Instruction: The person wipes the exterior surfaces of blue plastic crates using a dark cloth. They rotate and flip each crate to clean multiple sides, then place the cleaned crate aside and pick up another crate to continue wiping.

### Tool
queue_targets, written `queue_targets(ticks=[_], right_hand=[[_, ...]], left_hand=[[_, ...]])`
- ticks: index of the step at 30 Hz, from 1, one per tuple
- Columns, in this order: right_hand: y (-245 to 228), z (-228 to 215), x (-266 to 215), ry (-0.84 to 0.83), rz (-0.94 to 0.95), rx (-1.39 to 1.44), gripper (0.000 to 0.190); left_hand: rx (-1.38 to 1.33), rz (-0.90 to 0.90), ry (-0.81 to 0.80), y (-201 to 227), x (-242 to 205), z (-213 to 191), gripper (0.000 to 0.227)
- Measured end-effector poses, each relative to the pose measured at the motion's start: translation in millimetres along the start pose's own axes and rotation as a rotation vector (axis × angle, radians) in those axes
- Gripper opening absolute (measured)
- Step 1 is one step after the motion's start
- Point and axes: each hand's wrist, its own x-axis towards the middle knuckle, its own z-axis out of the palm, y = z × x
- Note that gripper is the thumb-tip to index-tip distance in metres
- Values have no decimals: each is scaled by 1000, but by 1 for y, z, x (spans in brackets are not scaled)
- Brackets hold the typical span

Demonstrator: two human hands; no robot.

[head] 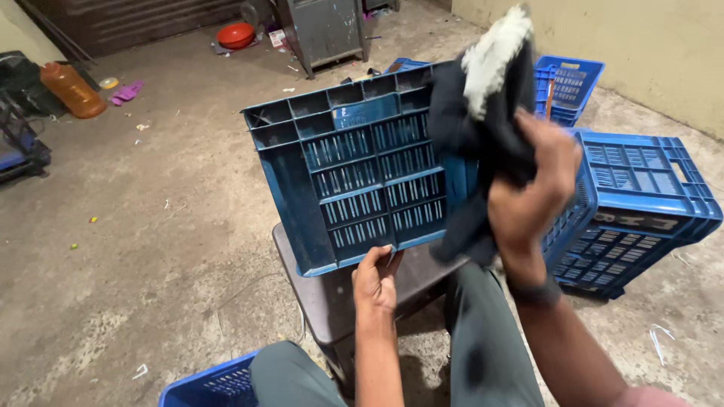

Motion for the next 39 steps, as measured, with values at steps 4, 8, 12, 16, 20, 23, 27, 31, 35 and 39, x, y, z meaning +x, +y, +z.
queue_targets(ticks=[4, 8, 12, 16, 20, 23, 27, 31, 35, 39], right_hand=[[-2, 44, 38, 14, -8, 30, 56], [-29, 62, 19, -94, -90, 43, 59], [-71, 47, -44, -323, -139, 26, 64], [-104, 15, -84, -490, -175, 168, 58], [-114, 4, -97, -681, -144, 243, 63], [-100, 20, -66, -605, -80, 424, 65], [-85, 62, 15, -333, -273, 432, 53], [-86, 106, 62, -177, -319, 257, 51], [-91, 111, 21, -284, -445, 221, 50], [-113, 76, -56, -528, -744, 194, 29]], left_hand=[[-50, 8, -97, -3, -5, 4, 7], [-62, 19, -104, -9, 15, -5, 9], [-43, 25, -49, -21, 38, -19, 10], [-4, 31, -64, -15, 44, -14, 12], [-4, 32, -66, -9, 22, -17, 14], [-1, 40, -80, 0, 12, -19, 16], [-22, 23, -107, -14, 12, -19, 18], [3, 5, -137, -32, 13, -18, 21], [23, 18, -253, -22, 4, 5, 23], [1971, 1619, 474, 8, -45, 42, 31]])
